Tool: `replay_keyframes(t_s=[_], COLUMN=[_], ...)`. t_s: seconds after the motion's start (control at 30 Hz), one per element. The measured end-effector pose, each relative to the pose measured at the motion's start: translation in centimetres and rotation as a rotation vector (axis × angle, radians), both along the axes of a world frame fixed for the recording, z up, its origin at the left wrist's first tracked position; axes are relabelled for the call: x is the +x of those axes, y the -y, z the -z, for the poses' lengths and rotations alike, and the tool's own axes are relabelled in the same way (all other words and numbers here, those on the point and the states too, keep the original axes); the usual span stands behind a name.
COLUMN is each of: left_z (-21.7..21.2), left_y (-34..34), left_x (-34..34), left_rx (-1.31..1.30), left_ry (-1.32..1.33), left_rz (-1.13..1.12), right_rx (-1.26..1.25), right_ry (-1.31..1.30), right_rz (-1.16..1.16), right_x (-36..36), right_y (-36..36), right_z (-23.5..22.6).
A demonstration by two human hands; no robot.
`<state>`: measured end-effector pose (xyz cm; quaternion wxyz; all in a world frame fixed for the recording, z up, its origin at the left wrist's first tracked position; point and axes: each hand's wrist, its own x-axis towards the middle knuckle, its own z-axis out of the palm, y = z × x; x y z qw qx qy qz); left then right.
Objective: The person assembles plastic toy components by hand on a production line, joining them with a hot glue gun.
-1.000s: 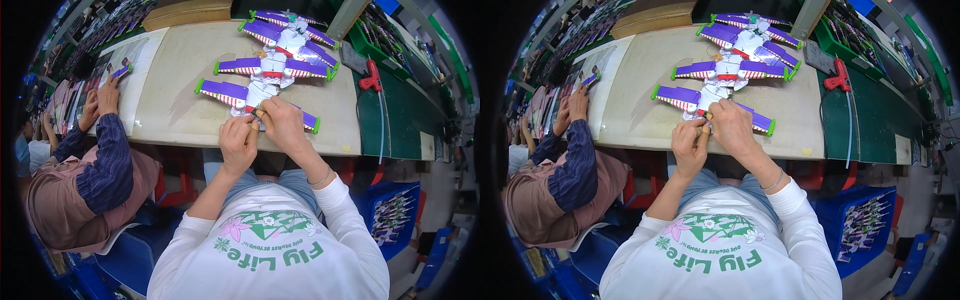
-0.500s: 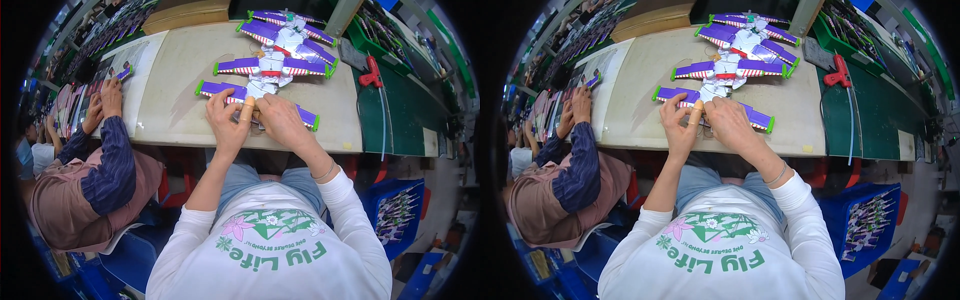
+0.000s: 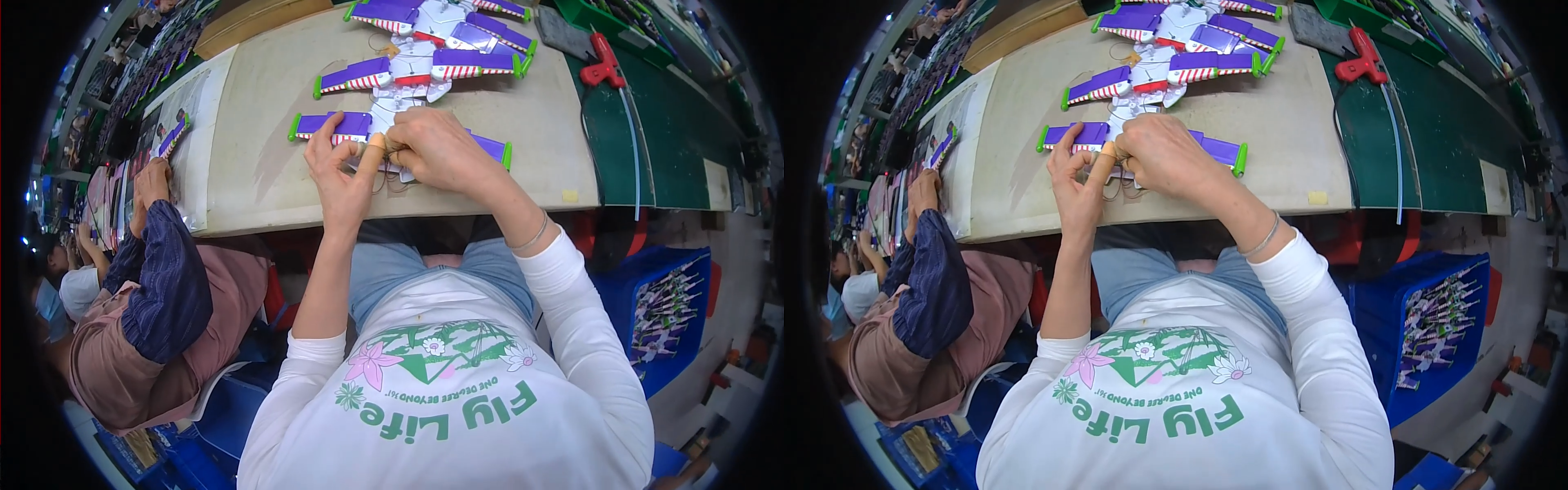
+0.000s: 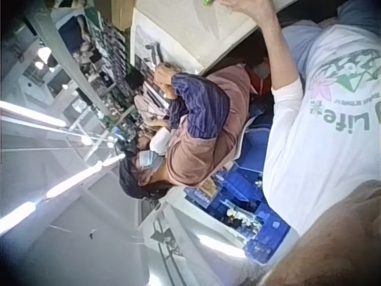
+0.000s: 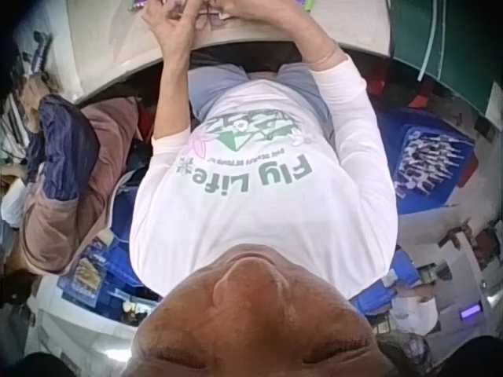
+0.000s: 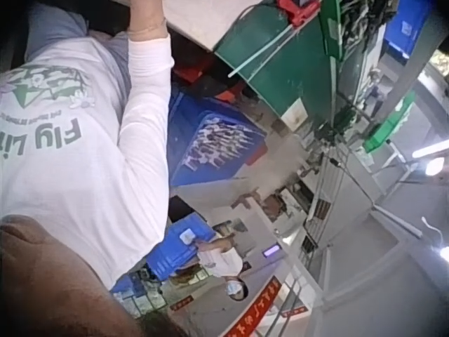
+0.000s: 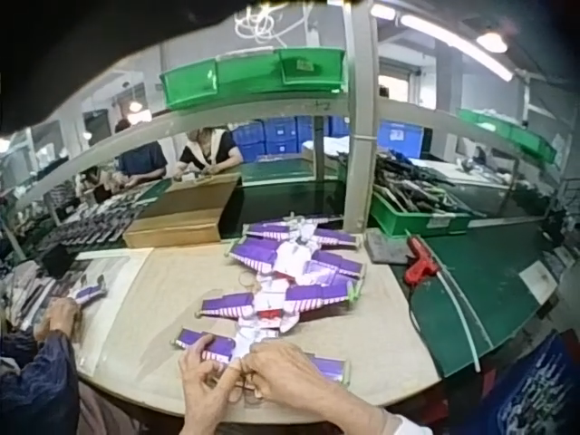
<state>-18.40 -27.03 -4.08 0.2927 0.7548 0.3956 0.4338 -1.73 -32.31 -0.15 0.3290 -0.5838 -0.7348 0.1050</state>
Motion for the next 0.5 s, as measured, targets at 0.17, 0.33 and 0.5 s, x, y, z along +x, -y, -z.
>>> replay_keyframes(t_s=[0.17, 0.33, 0.5], left_z=[-0.1, 0.6, 0.9], left_y=[0.6, 0.6, -0.1], left_x=[0.1, 1.0, -0.6], left_rx=[-0.035, 0.085, 0.180], left_ry=[0.015, -0.005, -0.112], left_rz=[0.008, 0.019, -0.013], right_rx=[-0.013, 0.025, 0.253], right_ry=[0.128, 0.144, 0.050], right_rz=[-0.068, 0.066, 0.218], right_x=[0.1, -0.4, -2.3], right_y=[-0.1, 1.2, 1.0], right_z=[0.1, 0.3, 2.6])
